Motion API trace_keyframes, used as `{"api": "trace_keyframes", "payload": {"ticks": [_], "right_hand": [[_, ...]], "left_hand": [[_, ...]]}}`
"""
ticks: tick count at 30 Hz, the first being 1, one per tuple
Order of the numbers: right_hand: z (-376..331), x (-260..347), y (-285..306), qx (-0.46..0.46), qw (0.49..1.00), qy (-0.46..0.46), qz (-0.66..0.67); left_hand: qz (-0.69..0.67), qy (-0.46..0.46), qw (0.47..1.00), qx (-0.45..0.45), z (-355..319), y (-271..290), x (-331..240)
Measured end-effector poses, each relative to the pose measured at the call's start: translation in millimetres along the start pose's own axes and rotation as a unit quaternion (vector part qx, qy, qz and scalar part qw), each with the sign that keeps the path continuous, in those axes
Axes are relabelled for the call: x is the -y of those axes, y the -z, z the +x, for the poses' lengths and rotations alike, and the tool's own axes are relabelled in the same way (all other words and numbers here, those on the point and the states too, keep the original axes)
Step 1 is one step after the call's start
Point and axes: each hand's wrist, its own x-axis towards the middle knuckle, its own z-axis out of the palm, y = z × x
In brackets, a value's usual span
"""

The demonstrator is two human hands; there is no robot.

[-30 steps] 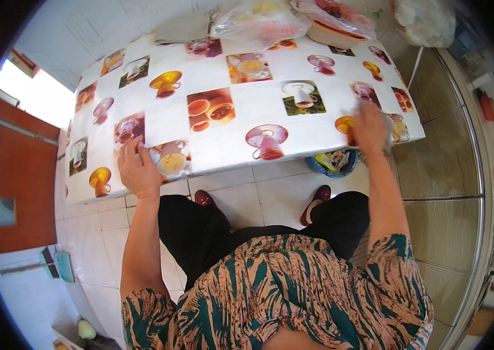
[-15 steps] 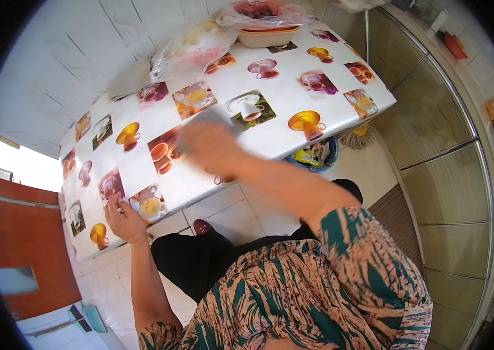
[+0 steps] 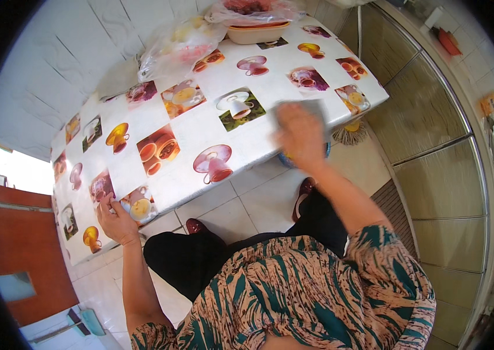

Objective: The person wipes the surface and the side of a patterned table using a cloth, then lifts the cloth with both hands.

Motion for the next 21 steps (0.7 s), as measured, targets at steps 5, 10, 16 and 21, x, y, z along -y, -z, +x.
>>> {"api": "trace_keyframes", "payload": {"ticks": [5, 10, 16, 21], "right_hand": [[-30, 153, -39, 0.075, 0.966, 0.187, 0.159], [-16, 129, -47, 0.086, 0.951, 0.259, 0.148], [-12, -42, 16, -0.008, 0.989, 0.136, 0.052], [-14, -65, -3, -0.119, 0.978, -0.102, -0.136]], "left_hand": [[0.006, -0.011, 1.0, -0.001, 2, -5, 4], [0.011, -0.019, 1.0, -0.006, 3, -6, 7], [-0.03, -0.031, 0.999, -0.027, -1, -8, 6], [-0.017, -0.018, 0.999, -0.036, -1, -7, 1]]}}
